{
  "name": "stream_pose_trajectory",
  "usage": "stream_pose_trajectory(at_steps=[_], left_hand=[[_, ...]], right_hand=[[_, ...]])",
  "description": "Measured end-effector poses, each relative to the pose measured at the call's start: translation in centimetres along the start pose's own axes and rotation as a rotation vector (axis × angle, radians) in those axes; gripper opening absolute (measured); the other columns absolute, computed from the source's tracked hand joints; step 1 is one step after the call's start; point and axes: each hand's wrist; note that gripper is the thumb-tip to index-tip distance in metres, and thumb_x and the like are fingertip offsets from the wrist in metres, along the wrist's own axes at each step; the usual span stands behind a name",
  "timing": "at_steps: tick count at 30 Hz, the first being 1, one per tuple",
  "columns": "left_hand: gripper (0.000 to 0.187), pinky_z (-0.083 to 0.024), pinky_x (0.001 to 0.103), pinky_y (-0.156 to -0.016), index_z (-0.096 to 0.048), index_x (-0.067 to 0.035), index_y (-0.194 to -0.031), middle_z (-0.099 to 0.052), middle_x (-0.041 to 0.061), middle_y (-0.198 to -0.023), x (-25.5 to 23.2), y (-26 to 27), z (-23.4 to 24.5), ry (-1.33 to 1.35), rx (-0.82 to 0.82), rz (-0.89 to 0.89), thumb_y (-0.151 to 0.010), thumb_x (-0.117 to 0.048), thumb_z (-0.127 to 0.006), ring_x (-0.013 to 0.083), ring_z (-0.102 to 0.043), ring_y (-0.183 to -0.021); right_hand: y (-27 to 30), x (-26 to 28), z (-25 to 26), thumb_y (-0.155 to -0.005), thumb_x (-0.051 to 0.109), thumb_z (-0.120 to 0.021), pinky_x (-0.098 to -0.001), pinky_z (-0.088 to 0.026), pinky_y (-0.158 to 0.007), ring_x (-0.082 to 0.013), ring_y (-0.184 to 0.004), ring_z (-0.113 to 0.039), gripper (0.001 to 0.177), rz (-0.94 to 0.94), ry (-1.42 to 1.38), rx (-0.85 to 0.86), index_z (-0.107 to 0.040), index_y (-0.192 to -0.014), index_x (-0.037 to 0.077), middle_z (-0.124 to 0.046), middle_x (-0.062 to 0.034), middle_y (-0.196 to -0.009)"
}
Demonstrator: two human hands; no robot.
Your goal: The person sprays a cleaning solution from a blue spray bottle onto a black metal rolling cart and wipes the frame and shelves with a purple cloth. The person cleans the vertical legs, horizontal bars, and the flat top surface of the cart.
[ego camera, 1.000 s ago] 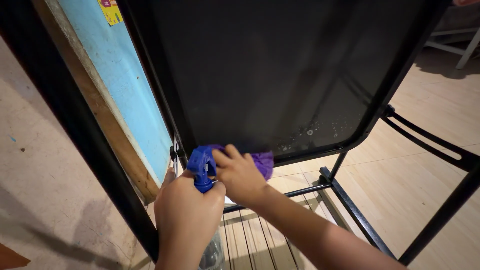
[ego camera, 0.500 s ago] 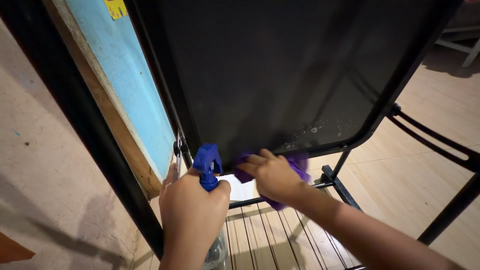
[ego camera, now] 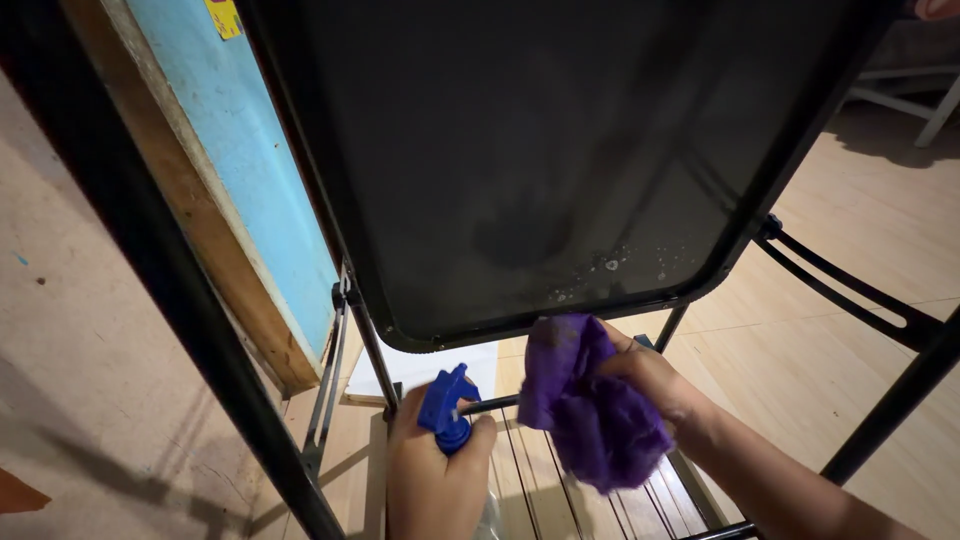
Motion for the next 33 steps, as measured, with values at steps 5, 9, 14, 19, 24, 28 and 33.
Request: stream_pose_trajectory(at_steps=[5, 9, 14, 19, 24, 28, 33], left_hand=[[0.046, -0.059, 0.028, -0.084, -0.071, -0.009, -0.122, -0.077, 0.008, -0.105, 2.7, -0.2, -3.0, 0.435, 0.103, 0.081, -0.077, -0.012, -0.079, 0.0151, -0.076, -0.096], [0.04, -0.059, 0.029, -0.081, -0.074, -0.007, -0.12, -0.079, 0.008, -0.104, 4.6, -0.8, -4.6, 0.533, 0.205, 0.155, -0.081, -0.016, -0.079, 0.0159, -0.075, -0.093], [0.032, -0.052, 0.027, -0.077, -0.078, -0.004, -0.114, -0.076, 0.011, -0.097, 5.4, -1.6, -5.2, 0.612, 0.28, 0.128, -0.084, -0.012, -0.076, 0.0145, -0.069, -0.085], [0.027, -0.054, 0.027, -0.07, -0.076, -0.009, -0.112, -0.077, 0.002, -0.088, 4.8, -2.2, -5.1, 0.494, 0.226, 0.179, -0.086, -0.016, -0.075, 0.0104, -0.068, -0.074], [0.022, -0.054, 0.03, -0.065, -0.078, -0.008, -0.105, -0.079, 0.002, -0.084, 4.6, -3.2, -4.0, 0.377, 0.167, -0.02, -0.085, -0.016, -0.074, 0.0117, -0.07, -0.07], [0.022, -0.056, 0.027, -0.07, -0.079, -0.007, -0.105, -0.081, 0.003, -0.086, 4.7, -3.6, -3.2, 0.34, 0.117, -0.157, -0.085, -0.016, -0.076, 0.0101, -0.074, -0.074], [0.027, -0.053, 0.026, -0.066, -0.076, -0.006, -0.108, -0.075, -0.001, -0.082, 5.3, -3.7, -2.8, 0.416, 0.107, -0.062, -0.083, -0.016, -0.077, 0.0075, -0.066, -0.07]], right_hand=[[-0.7, -2.3, 1.2, -0.081, -0.013, -0.053, -0.0394, -0.062, -0.085, -0.0287, -0.086, -0.073, 0.034, 0.023, -0.339, 0.189, -0.062, -0.113, -0.006, -0.071, -0.0218, -0.1], [0.1, -2.7, 0.1, -0.076, 0.0, -0.054, -0.0406, -0.063, -0.081, -0.0285, -0.082, -0.075, 0.034, -0.086, -0.381, 0.033, -0.069, -0.106, 0.0, -0.077, -0.0197, -0.094], [1.2, -2.5, -2.0, -0.082, 0.026, -0.06, -0.0433, -0.061, -0.083, -0.0315, -0.082, -0.075, 0.04, -0.18, -0.388, -0.033, -0.07, -0.106, -0.004, -0.076, -0.0211, -0.096], [0.8, -2.2, -2.4, -0.089, 0.036, -0.061, -0.0442, -0.057, -0.091, -0.0306, -0.094, -0.073, 0.05, -0.148, -0.346, 0.09, -0.065, -0.119, -0.003, -0.074, -0.0202, -0.108], [0.3, -1.9, -1.9, -0.088, 0.06, -0.054, -0.0469, -0.05, -0.103, -0.027, -0.116, -0.071, 0.068, -0.184, -0.15, 0.029, -0.054, -0.14, 0.017, -0.07, -0.0116, -0.133], [0.2, -1.8, -1.6, -0.088, 0.02, -0.062, -0.0528, -0.054, -0.104, -0.033, -0.117, -0.072, 0.056, -0.23, 0.114, 0.049, -0.052, -0.141, 0.003, -0.068, -0.0232, -0.132], [0.1, -1.6, 0.2, -0.082, -0.008, -0.058, -0.0492, -0.065, -0.09, -0.0326, -0.096, -0.076, 0.048, -0.08, 0.183, 0.143, -0.065, -0.129, -0.002, -0.075, -0.0233, -0.113]])
Point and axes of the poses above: each hand's wrist, its own y-axis away from the middle knuckle, its own z-axis out of the back of the hand, x = y × z
